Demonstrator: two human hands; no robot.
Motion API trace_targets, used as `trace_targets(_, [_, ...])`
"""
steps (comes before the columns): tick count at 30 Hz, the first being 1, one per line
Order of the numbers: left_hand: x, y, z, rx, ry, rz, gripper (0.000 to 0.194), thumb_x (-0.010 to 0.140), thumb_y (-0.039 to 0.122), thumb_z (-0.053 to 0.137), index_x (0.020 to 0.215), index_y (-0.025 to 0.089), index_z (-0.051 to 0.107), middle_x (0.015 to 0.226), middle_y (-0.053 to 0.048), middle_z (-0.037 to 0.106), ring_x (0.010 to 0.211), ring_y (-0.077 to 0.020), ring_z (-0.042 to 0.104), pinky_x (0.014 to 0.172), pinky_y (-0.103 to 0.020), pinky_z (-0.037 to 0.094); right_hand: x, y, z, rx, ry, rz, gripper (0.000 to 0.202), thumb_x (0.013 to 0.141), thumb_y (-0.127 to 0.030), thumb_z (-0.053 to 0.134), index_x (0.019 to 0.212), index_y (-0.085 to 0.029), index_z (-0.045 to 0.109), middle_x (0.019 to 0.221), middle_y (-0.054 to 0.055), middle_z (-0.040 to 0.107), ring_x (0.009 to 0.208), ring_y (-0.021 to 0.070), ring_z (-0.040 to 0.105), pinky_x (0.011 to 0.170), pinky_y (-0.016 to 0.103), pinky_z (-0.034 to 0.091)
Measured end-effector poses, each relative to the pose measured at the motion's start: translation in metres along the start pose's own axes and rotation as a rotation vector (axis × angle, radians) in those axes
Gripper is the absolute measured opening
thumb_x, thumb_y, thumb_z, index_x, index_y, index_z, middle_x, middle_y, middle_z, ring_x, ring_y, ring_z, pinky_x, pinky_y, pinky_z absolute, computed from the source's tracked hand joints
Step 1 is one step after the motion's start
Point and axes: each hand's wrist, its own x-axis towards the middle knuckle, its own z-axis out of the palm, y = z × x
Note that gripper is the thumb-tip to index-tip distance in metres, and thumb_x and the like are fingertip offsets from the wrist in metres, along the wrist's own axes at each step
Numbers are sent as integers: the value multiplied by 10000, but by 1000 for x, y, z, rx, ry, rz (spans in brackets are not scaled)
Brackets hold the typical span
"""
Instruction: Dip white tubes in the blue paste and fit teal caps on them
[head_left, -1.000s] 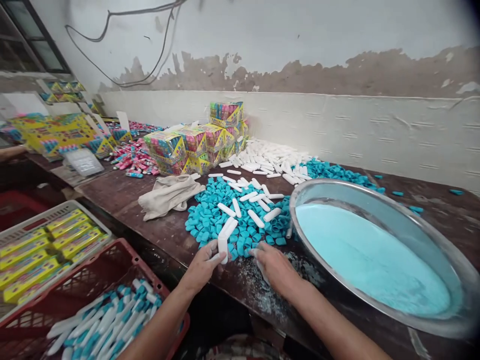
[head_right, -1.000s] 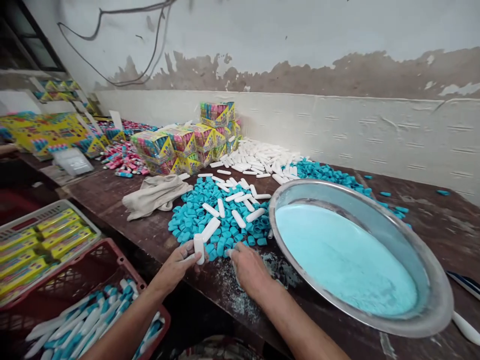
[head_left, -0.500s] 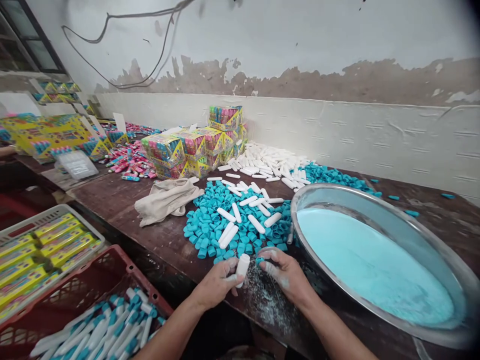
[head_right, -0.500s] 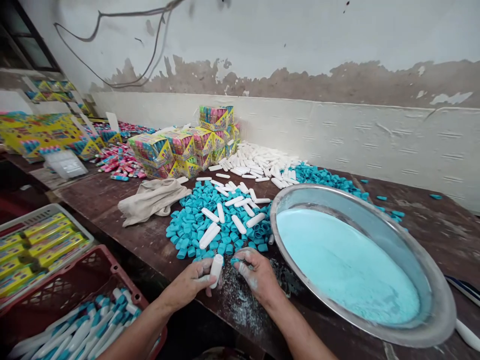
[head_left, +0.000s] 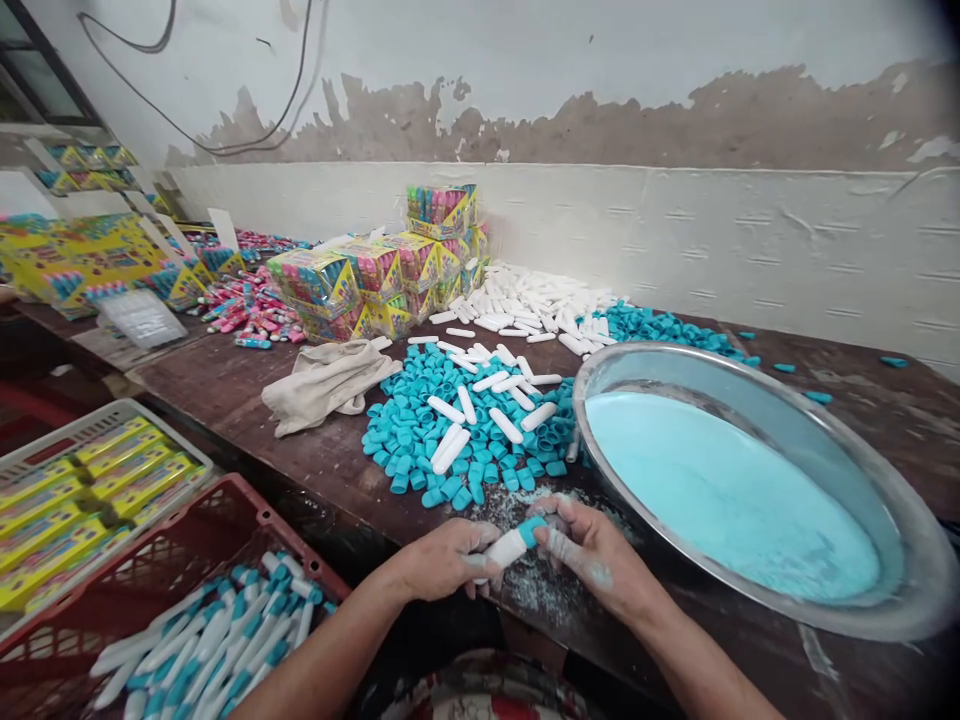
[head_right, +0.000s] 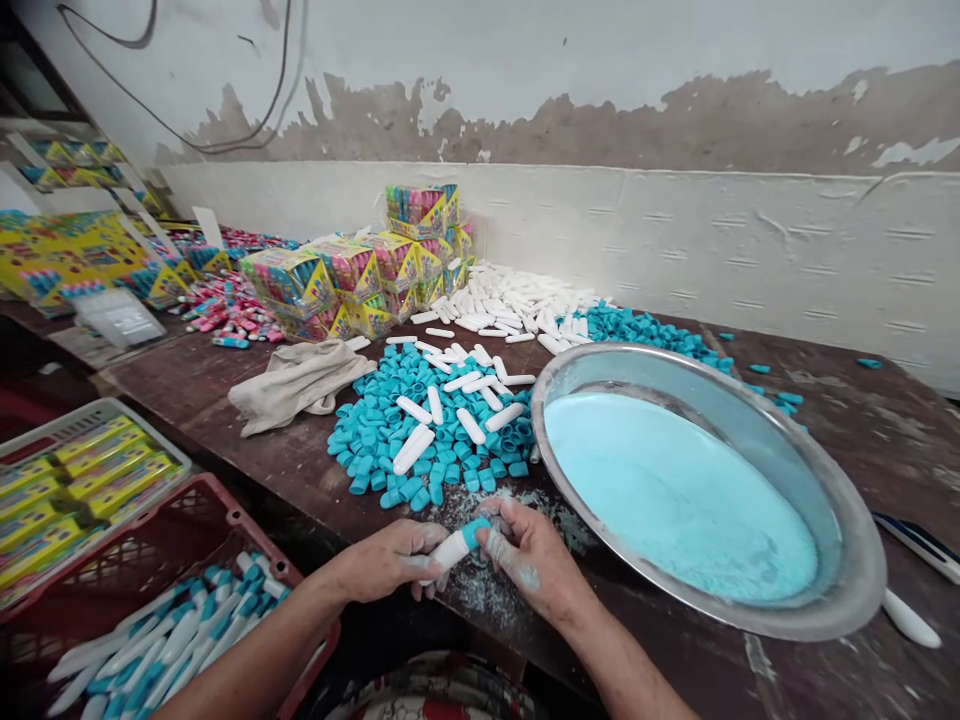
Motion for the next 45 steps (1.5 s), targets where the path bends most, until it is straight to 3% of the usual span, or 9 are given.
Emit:
trace_targets(2, [-1,2,3,115,21,14,116,735,278,457,739,166,485,610,26,495,523,-109,470,488,-206,377,-1,-2,-2,4,-39,28,301,732,-436,591,841,-161,533,548,-55,482,436,66,390,436,193,316])
trace_targets(7, [4,2,17,690,265,97,254,792,429,472,774,179,517,677,-11,557,615,-150,507,553,-225,351,-6,-6,-6,47,-136,90,248,718,-388,599,723,-153,520,540,-51,520,399,51,389,414,180,318])
trace_targets(12, [16,-8,26,1000,280,-4,369,771,513,470,858,172,580,711,-91,632,653,-239,592,574,-276,394,-10,-5,-3,43,-156,186,196,681,-340,576,665,-157,506,489,-56,530,359,51,380,383,175,305])
trace_targets(20, [22,-1,26,896,238,-36,280,759,428,493,777,187,635,722,-94,664,692,-239,622,572,-263,415,-7,-8,14,-64,-8,122,66,617,-202,481,568,-191,438,425,-62,491,374,67,347,401,186,263])
trace_targets(26, [27,-2,29,895,355,-48,253,749,400,489,757,191,631,700,-89,665,636,-215,604,527,-251,384,-1,-6,10,-240,24,34,105,646,-181,475,559,-198,418,455,-47,461,472,107,411,491,218,326])
trace_targets(33, [4,-19,22,877,435,-52,334,762,496,483,780,186,607,728,-80,667,655,-214,616,535,-240,377,7,-14,22,-362,-161,-30,64,649,-149,430,603,-188,452,563,-25,506,562,124,456,548,228,347])
trace_targets(39, [-7,-20,18,980,423,-102,268,793,402,442,808,178,590,727,-90,656,669,-224,617,558,-253,393,10,5,42,-446,-45,-48,117,633,-86,417,621,-193,463,505,-57,447,505,101,402,506,204,324])
trace_targets(42, [-11,-25,13,992,424,-113,213,778,351,457,799,183,587,728,-88,657,665,-224,615,561,-254,388,12,3,41,-364,-161,-76,94,681,-115,445,639,-183,494,540,-48,493,514,93,432,516,195,354])
trace_targets(45, [-22,-33,-1,842,583,-156,238,781,401,467,782,189,576,698,-67,649,643,-212,602,554,-244,369,24,-5,32,-336,-244,-127,154,779,-195,429,850,-173,564,667,-12,591,529,104,488,522,209,398])
